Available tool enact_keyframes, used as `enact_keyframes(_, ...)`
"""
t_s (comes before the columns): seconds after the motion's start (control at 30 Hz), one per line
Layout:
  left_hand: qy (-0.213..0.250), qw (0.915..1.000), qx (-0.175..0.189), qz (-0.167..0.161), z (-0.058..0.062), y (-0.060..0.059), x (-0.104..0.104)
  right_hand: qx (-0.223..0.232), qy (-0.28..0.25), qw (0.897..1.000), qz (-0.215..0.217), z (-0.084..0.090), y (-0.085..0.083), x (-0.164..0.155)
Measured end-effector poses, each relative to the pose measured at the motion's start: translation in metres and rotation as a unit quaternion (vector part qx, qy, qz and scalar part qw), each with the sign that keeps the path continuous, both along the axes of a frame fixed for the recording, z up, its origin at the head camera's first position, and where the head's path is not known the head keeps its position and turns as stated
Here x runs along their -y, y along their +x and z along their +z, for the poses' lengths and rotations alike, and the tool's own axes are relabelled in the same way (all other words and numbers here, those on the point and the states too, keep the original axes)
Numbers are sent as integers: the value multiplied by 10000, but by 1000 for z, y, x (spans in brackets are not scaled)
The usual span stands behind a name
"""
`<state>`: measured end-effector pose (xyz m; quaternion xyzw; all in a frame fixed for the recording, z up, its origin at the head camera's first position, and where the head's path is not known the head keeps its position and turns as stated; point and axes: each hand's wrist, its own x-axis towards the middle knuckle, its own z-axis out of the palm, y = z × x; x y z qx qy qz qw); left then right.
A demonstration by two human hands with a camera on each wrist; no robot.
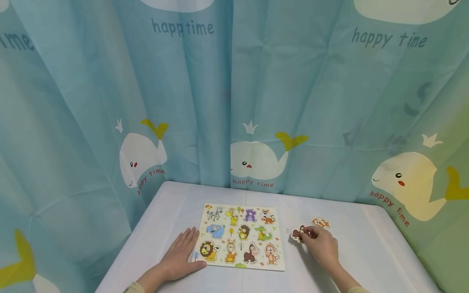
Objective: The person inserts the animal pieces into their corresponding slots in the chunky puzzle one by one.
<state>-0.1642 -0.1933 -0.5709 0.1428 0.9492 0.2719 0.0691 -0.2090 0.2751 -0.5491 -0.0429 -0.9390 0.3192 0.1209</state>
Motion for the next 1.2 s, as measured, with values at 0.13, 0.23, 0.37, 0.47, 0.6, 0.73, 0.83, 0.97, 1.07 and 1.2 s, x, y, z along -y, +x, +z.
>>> enact_keyframes(0.13, 58, 10000, -60, -35, -1, 1, 0, -213, -51, 9997, 74, 6, 2, 9)
enact_keyframes(0.23, 70, 10000, -31, -41, 1, 2, 0, -335, -27, 9993, 158, 10, 4, 17)
enact_keyframes(0.37, -146, 9999, 58, -17, 4, 2, 0, -418, -86, 9986, 317, 16, 8, 28)
enact_keyframes(0.47, -230, 9997, 82, -12, 3, 2, 0, -364, -168, 9984, 389, 18, 10, 36)
enact_keyframes(0.6, -261, 9996, 94, 48, 2, 2, -1, -272, -234, 9984, 446, 21, 13, 46)
enact_keyframes(0.73, -241, 9996, 137, 80, 3, 3, -1, -266, -244, 9978, 548, 24, 17, 55)
enact_keyframes(0.83, -237, 9995, 179, 55, 4, 4, -1, -269, -250, 9974, 624, 26, 19, 62)
enact_keyframes(0.97, -201, 9996, 176, 47, 5, 3, -1, -230, -308, 9968, 704, 27, 20, 69)
enact_keyframes(1.07, -96, 9999, 130, 58, 3, 2, -1, -227, -357, 9962, 762, 28, 21, 75)
enact_keyframes(1.2, -19, 10000, 35, 73, -2, 0, -1, -240, -390, 9953, 855, 27, 22, 81)
